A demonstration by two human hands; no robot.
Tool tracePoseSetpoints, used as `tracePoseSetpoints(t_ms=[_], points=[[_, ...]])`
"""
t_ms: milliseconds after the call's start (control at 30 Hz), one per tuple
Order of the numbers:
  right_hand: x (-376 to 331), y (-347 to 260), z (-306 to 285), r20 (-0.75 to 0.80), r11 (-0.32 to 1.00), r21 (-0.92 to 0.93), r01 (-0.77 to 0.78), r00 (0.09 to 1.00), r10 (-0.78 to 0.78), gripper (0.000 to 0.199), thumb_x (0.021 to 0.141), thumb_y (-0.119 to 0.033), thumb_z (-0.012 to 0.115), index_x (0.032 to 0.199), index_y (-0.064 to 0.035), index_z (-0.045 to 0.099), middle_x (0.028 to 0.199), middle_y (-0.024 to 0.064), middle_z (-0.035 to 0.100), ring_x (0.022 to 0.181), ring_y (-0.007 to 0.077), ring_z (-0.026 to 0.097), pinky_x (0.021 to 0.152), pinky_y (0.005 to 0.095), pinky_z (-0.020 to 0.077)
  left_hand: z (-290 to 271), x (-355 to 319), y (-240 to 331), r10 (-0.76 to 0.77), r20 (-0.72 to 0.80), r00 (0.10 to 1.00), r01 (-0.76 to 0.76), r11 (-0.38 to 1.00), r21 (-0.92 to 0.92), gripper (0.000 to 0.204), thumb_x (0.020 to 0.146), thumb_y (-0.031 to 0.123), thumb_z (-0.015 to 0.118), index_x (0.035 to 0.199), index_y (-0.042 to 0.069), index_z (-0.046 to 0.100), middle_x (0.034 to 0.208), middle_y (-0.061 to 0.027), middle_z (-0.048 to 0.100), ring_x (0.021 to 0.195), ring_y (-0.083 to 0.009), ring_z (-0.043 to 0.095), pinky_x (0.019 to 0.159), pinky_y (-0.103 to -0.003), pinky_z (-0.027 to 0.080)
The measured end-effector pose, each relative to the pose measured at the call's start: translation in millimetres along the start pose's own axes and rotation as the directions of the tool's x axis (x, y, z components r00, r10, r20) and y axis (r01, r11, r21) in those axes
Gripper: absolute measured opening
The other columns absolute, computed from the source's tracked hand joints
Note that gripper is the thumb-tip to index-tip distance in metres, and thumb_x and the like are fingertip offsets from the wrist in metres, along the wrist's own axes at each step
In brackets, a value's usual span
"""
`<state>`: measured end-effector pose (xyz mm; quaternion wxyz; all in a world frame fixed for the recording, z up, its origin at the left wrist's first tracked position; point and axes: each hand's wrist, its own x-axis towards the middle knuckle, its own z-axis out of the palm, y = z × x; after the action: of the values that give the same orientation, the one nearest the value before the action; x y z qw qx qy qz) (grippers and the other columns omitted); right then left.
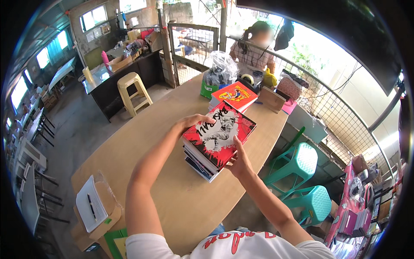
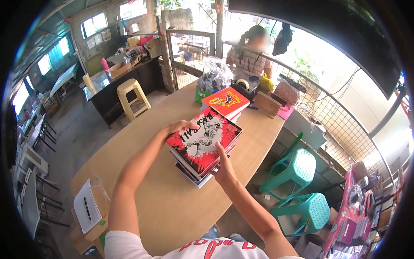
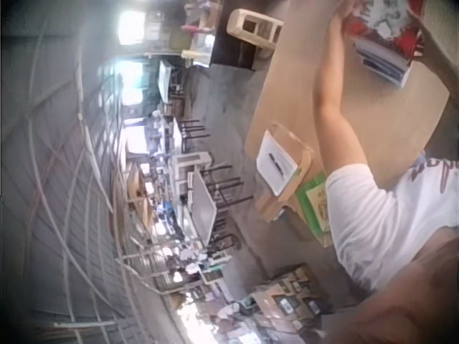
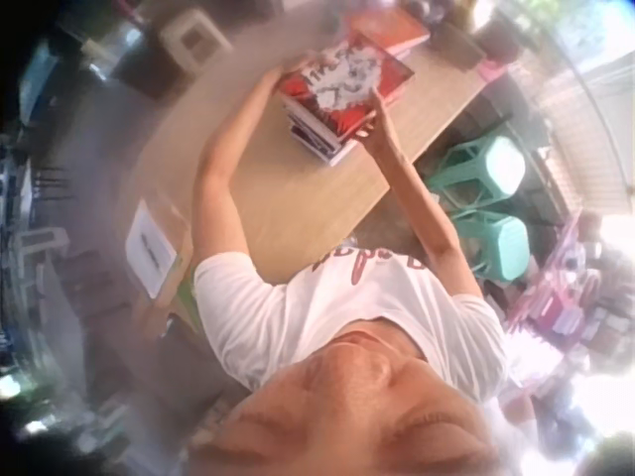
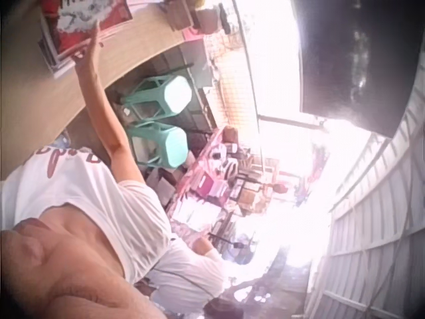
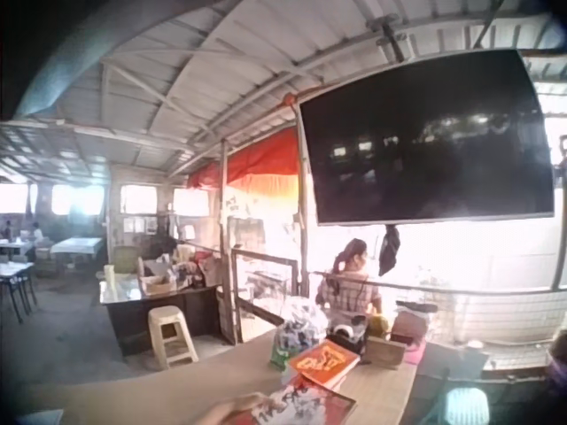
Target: The person sorts various books and printed materials into stacks and into large cardboard boxes, using scissors to cut plastic packaging from a group of notebooks before placing them on a table.
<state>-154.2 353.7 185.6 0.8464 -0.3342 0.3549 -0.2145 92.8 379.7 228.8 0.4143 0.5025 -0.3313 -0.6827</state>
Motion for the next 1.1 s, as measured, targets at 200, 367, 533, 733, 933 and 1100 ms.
tracePoseSetpoints(t_ms=[200, 367, 533, 733, 933, 1100], points=[[67.9, 57.6, -43.1, -0.245, 0.822, -0.569, -0.024, 0.959, -0.142, 0.091, 0.076, -0.072, 0.058, 0.139, -0.0093, 0.041, 0.151, 0.0114, 0.027, 0.137, 0.0325, 0.027, 0.109, 0.0442, 0.0282, -52.4, 51.2, -59.7, -0.052, 0.017, 0.999, 0.049, 0.988, 0.148, 0.059, 0.084, 0.037, 0.067, 0.125, -0.003, 0.053, 0.118, -0.0164, 0.064, 0.101, -0.0198, 0.064, 0.09, -0.035, 0.052], [30.1, 38.4, -8.7, -0.245, 0.964, -0.253, -0.079, 0.969, 0.015, 0.102, 0.074, -0.087, 0.035, 0.153, -0.0266, 0.011, 0.16, 0.0033, 0.004, 0.146, 0.0289, -0.002, 0.109, 0.0655, 0.0056, -117.5, 37.6, -110.2, -0.04, 0.058, 0.998, 0.031, 0.988, 0.149, 0.08, 0.089, 0.055, 0.055, 0.142, -0.001, 0.035, 0.141, -0.0194, 0.044, 0.128, -0.0224, 0.045, 0.108, -0.04, 0.035], [118.1, 116.6, -87.5, -0.304, 0.993, 0.099, 0.068, 0.952, -0.035, 0.107, 0.07, -0.091, 0.027, 0.151, -0.0228, 0.018, 0.156, 0.0051, 0.019, 0.142, 0.0318, 0.018, 0.111, 0.0594, 0.0184, -109.1, 54.8, -114.7, -0.068, 0.032, 0.997, 0.065, 0.993, 0.095, 0.081, 0.089, 0.057, 0.052, 0.143, 0.0, 0.033, 0.143, -0.0185, 0.041, 0.13, -0.0229, 0.042, 0.109, -0.041, 0.033], [125.2, 107.3, -41.8, 0.07, 0.806, 0.588, 0.059, 0.99, -0.124, 0.09, 0.084, -0.079, 0.028, 0.144, -0.0117, 0.035, 0.143, 0.01, 0.043, 0.126, 0.0309, 0.045, 0.107, 0.0482, 0.0365, -116.0, 37.9, -137.4, -0.077, -0.075, 0.994, 0.078, 0.997, 0.011, 0.082, 0.089, 0.06, 0.049, 0.144, 0.002, 0.03, 0.145, -0.0175, 0.037, 0.132, -0.0236, 0.038, 0.11, -0.042, 0.031], [180.2, 137.6, -37.0, -0.078, 0.749, 0.631, 0.203, 0.977, -0.2, 0.079, 0.091, -0.07, 0.031, 0.141, -0.0105, 0.037, 0.135, 0.0106, 0.051, 0.117, 0.03, 0.052, 0.102, 0.0475, 0.0421, -117.6, 37.2, -150.6, -0.054, -0.14, 0.989, 0.047, 0.997, -0.054, 0.083, 0.088, 0.062, 0.046, 0.145, 0.004, 0.027, 0.147, -0.0164, 0.033, 0.134, -0.0243, 0.034, 0.11, -0.044, 0.029], [225.6, 128.6, -18.8, -0.153, 0.72, 0.631, 0.29, 0.956, -0.251, 0.077, 0.091, -0.068, 0.035, 0.142, -0.0102, 0.032, 0.133, 0.0125, 0.05, 0.113, 0.0294, 0.054, 0.096, 0.0476, 0.0471, -118.4, 27.8, -156.4, -0.029, -0.208, 0.978, 0.01, 0.995, -0.095, 0.084, 0.088, 0.064, 0.043, 0.146, 0.006, 0.025, 0.149, -0.0156, 0.029, 0.136, -0.0249, 0.031, 0.111, -0.045, 0.027]])
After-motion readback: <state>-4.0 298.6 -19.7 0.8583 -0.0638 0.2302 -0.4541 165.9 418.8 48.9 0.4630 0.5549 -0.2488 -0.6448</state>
